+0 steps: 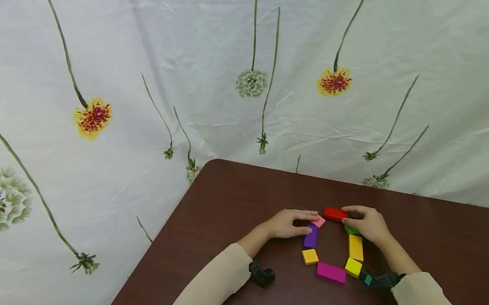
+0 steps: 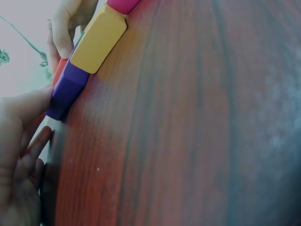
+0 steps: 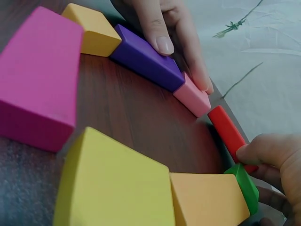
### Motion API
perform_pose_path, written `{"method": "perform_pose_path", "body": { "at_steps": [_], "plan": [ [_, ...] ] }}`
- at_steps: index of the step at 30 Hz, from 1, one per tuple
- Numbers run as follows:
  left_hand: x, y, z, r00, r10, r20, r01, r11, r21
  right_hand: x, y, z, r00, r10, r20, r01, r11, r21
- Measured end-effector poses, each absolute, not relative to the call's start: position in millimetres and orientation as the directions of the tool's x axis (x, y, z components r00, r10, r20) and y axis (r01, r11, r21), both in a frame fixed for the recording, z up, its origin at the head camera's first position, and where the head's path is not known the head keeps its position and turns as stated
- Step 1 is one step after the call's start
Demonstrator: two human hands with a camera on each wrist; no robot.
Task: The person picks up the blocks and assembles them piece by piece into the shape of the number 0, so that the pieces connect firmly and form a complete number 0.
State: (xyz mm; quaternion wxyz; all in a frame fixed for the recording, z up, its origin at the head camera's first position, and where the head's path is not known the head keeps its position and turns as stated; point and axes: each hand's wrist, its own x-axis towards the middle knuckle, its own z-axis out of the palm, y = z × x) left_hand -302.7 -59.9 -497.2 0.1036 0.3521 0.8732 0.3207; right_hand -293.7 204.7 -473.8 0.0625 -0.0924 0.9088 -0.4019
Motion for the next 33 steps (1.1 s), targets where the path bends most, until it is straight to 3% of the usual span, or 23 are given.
{"method": "perform_pose_path", "body": {
  "at_steps": [33],
  "plan": [
    [-305,-56,-501,-0.735,0.678,0.021,0.511,0.533,0.675,-284,209,-475,-0.975,-0.222,-0.024,-0.132,0.658,-0.741]
  ]
}}
